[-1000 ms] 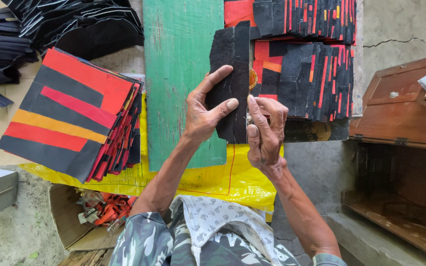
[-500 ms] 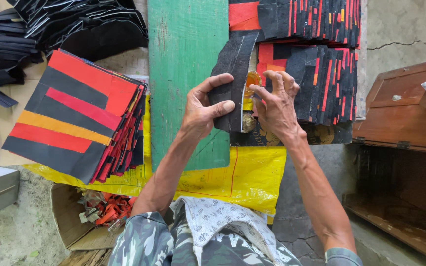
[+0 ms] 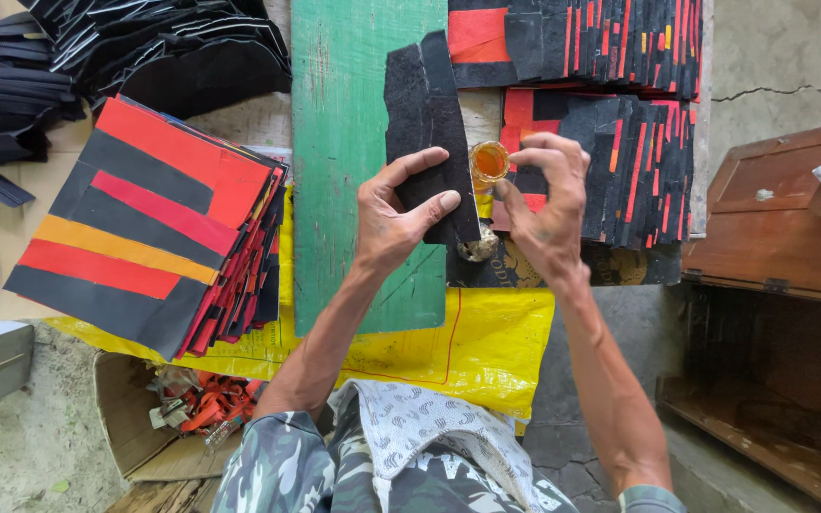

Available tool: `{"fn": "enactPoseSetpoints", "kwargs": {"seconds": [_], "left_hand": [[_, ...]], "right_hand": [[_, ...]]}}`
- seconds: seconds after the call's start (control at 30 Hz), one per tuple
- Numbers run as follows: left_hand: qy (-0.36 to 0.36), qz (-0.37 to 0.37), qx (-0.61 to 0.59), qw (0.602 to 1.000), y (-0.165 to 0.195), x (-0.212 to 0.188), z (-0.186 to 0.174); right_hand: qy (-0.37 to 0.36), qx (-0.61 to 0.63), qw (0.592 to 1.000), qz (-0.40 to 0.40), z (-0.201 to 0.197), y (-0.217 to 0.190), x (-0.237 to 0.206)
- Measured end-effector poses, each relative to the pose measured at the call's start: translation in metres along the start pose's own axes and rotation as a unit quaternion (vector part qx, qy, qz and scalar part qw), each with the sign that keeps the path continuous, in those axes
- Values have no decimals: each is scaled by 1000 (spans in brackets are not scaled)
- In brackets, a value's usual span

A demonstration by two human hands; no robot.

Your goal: The person sits at a workbench and assembles layered foam pieces. They pick up black foam pieces, apply glue from a small jar, press the pieces onto patterned red, black and yellow foam sheets, and stack the finished sheets on the table.

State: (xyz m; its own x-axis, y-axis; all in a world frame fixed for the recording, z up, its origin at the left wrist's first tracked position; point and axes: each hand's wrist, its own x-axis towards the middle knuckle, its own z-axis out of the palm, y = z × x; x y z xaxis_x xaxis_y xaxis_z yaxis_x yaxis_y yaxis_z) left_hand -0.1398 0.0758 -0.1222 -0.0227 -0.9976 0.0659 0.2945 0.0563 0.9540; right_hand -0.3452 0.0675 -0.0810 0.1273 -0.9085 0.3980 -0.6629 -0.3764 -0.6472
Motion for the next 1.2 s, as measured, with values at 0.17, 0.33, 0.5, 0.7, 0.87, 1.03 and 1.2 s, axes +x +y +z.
{"fn": "enactPoseSetpoints", "kwargs": {"seconds": [0.17, 0.33, 0.5, 0.7, 0.87, 1.03, 1.2], "left_hand": [[-46, -26, -127, 990, 2, 2, 5], [-76, -63, -274, 957, 4, 0, 9], [-79, -40, -215, 973, 5, -3, 11], [-84, -33, -197, 976, 7, -3, 11], [-82, -26, -177, 980, 9, -2, 12], [-73, -26, -153, 985, 11, 0, 12], [-72, -24, -155, 985, 12, 1, 12]], "right_hand": [[45, 299, 950, 82, 2, -40, -19], [6, 462, 878, 122, 13, -50, -26], [10, 467, 876, 120, 18, -46, -37], [7, 487, 864, 125, 19, -46, -37], [0, 458, 880, 124, 13, -53, -37], [1, 281, 955, 90, 4, -60, -46], [17, 217, 975, 47, 2, -62, -46]]}}
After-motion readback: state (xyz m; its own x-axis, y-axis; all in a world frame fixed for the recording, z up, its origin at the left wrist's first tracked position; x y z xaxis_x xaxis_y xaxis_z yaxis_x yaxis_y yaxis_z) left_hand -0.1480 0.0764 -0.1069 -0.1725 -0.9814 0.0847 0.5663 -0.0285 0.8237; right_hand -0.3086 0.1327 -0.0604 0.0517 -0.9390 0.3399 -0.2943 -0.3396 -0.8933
